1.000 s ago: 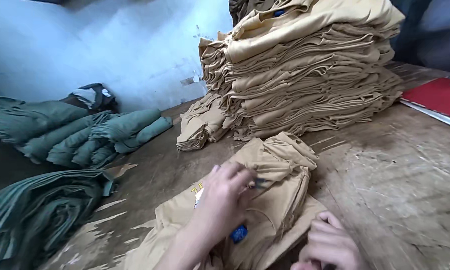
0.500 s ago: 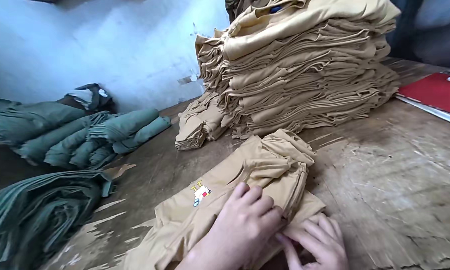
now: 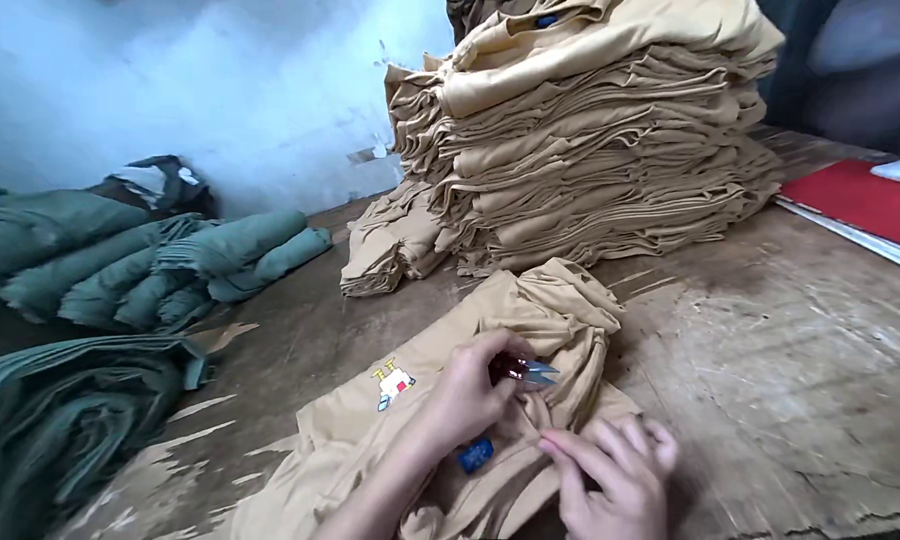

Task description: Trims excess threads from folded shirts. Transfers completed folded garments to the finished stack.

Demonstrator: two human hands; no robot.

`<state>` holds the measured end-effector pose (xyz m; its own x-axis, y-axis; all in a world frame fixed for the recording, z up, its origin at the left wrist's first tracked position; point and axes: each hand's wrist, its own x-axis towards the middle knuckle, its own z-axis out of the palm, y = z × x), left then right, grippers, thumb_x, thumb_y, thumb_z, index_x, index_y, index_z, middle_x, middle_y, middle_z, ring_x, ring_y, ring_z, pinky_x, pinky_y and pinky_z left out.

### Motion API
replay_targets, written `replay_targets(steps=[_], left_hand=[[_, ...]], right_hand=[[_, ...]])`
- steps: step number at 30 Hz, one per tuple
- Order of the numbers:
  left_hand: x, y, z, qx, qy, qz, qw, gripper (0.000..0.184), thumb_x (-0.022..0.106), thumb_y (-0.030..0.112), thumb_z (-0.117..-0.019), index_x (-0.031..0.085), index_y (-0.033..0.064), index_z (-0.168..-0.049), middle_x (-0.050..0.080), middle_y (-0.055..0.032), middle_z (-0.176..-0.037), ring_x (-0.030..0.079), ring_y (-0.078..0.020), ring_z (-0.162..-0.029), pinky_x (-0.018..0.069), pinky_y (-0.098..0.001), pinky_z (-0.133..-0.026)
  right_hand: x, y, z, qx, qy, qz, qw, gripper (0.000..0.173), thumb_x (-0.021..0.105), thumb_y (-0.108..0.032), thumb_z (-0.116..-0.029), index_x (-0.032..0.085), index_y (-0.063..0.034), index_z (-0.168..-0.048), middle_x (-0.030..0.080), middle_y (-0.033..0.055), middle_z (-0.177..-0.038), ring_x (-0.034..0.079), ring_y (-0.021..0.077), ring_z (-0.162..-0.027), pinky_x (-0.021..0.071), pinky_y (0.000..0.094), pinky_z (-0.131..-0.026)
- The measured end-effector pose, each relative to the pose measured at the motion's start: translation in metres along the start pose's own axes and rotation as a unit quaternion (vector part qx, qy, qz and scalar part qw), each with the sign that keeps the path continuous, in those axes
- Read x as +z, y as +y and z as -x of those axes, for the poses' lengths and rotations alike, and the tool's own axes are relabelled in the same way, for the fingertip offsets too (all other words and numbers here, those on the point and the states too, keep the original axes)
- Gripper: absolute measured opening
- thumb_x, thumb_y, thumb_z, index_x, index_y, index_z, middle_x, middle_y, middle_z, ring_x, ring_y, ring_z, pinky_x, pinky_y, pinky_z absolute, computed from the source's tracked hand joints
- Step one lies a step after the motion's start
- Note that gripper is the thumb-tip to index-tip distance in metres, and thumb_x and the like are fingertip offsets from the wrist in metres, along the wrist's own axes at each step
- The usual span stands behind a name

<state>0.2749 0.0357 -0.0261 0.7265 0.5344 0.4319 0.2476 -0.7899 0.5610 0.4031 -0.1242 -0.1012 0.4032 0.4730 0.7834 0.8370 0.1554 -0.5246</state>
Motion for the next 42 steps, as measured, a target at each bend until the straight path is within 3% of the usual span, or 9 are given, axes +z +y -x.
replay_targets(steps=[9, 14, 16, 19, 21, 24, 28, 34, 42], left_hand=[[-0.012, 0.028, 0.045, 0.153, 0.018, -0.132, 0.979, 0.014, 0.074, 0.040, -0.0929, 0.078, 0.0293, -0.102, 0.074, 0.0128, -0.099, 0.065, -0.0070, -0.094, 0.0509, -0.0342, -0.086], [-0.019, 0.037, 0.050, -0.039, -0.106, -0.070, 0.991, 0.056, 0.070, 0.067, -0.0860, 0.074, 0.0170, -0.112, 0.070, 0.0060, -0.089, 0.066, -0.0041, -0.079, 0.0591, -0.0278, -0.073], [-0.027, 0.039, 0.037, -0.124, -0.167, 0.012, 0.978, 0.065, 0.079, 0.058, -0.0831, 0.064, 0.0148, -0.129, 0.068, 0.0025, -0.090, 0.065, -0.0076, -0.076, 0.0580, -0.0301, -0.071], [-0.031, 0.037, 0.015, -0.177, 0.001, -0.134, 0.975, 0.035, 0.075, 0.020, -0.0875, 0.063, 0.0159, -0.120, 0.069, 0.0024, -0.083, 0.068, -0.0131, -0.074, 0.0593, -0.0393, -0.069], [-0.024, 0.020, -0.001, -0.137, 0.137, -0.266, 0.944, 0.035, 0.079, 0.007, -0.0792, 0.062, 0.0088, -0.110, 0.067, -0.0041, -0.076, 0.068, -0.0241, -0.068, 0.0572, -0.0505, -0.061], [-0.015, -0.014, -0.005, 0.008, 0.111, -0.280, 0.954, 0.025, 0.077, 0.001, -0.0746, 0.067, 0.0114, -0.095, 0.067, -0.0038, -0.081, 0.068, -0.0235, -0.075, 0.0587, -0.0485, -0.065], [-0.009, 0.003, 0.006, 0.107, 0.017, -0.193, 0.975, 0.033, 0.071, 0.039, -0.0956, 0.070, 0.0243, -0.125, 0.069, 0.0038, -0.115, 0.065, -0.0128, -0.107, 0.0555, -0.0410, -0.092], [-0.006, 0.046, 0.022, 0.256, 0.024, -0.298, 0.919, 0.018, 0.057, 0.019, -0.1017, 0.073, 0.0214, -0.109, 0.071, 0.0018, -0.099, 0.063, -0.0191, -0.089, 0.0480, -0.0404, -0.078], [0.016, 0.053, 0.022, 0.319, -0.004, -0.387, 0.865, 0.021, 0.052, 0.012, -0.1036, 0.072, 0.0137, -0.111, 0.067, -0.0038, -0.099, 0.061, -0.0230, -0.088, 0.0470, -0.0406, -0.077]], right_hand=[[-0.012, -0.004, 0.006, -0.046, 0.070, 0.011, 0.996, 0.011, 0.068, -0.039, -0.0966, 0.075, -0.0316, -0.094, 0.058, -0.0103, -0.074, 0.054, 0.0054, -0.093, 0.0292, 0.0401, -0.101], [-0.023, 0.004, 0.005, -0.062, -0.010, 0.006, 0.998, 0.025, 0.062, -0.049, -0.0955, 0.072, -0.0274, -0.089, 0.065, -0.0050, -0.087, 0.057, 0.0135, -0.102, 0.0310, 0.0442, -0.107], [-0.020, 0.017, -0.006, -0.060, -0.078, 0.037, 0.994, 0.029, 0.068, -0.047, -0.0917, 0.076, -0.0263, -0.111, 0.071, 0.0025, -0.111, 0.063, 0.0227, -0.109, 0.0426, 0.0517, -0.100], [-0.019, 0.039, -0.020, -0.133, -0.102, -0.017, 0.986, 0.018, 0.064, -0.019, -0.0948, 0.079, -0.0249, -0.102, 0.068, -0.0009, -0.085, 0.064, 0.0150, -0.086, 0.0537, 0.0341, -0.081], [-0.043, 0.035, -0.031, -0.132, -0.205, -0.031, 0.969, 0.012, 0.067, -0.021, -0.0966, 0.079, -0.0231, -0.096, 0.064, -0.0012, -0.077, 0.063, 0.0148, -0.079, 0.0530, 0.0353, -0.080], [-0.071, 0.025, -0.042, -0.022, -0.337, 0.005, 0.941, 0.028, 0.074, -0.045, -0.0916, 0.080, -0.0188, -0.099, 0.072, -0.0033, -0.073, 0.067, 0.0129, -0.066, 0.0546, 0.0453, -0.081], [-0.051, 0.015, -0.030, 0.114, -0.174, -0.035, 0.978, 0.039, 0.075, -0.054, -0.0898, 0.078, -0.0154, -0.097, 0.068, -0.0031, -0.078, 0.063, 0.0102, -0.069, 0.0565, 0.0347, -0.065], [-0.022, 0.022, -0.006, 0.077, -0.076, 0.008, 0.994, 0.010, 0.073, -0.025, -0.0893, 0.082, -0.0210, -0.093, 0.070, -0.0030, -0.088, 0.065, 0.0131, -0.087, 0.0548, 0.0317, -0.074], [-0.024, 0.015, 0.000, 0.116, -0.058, -0.063, 0.990, 0.019, 0.079, -0.030, -0.0847, 0.078, -0.0154, -0.097, 0.067, -0.0019, -0.092, 0.064, 0.0079, -0.086, 0.0567, 0.0261, -0.073]])
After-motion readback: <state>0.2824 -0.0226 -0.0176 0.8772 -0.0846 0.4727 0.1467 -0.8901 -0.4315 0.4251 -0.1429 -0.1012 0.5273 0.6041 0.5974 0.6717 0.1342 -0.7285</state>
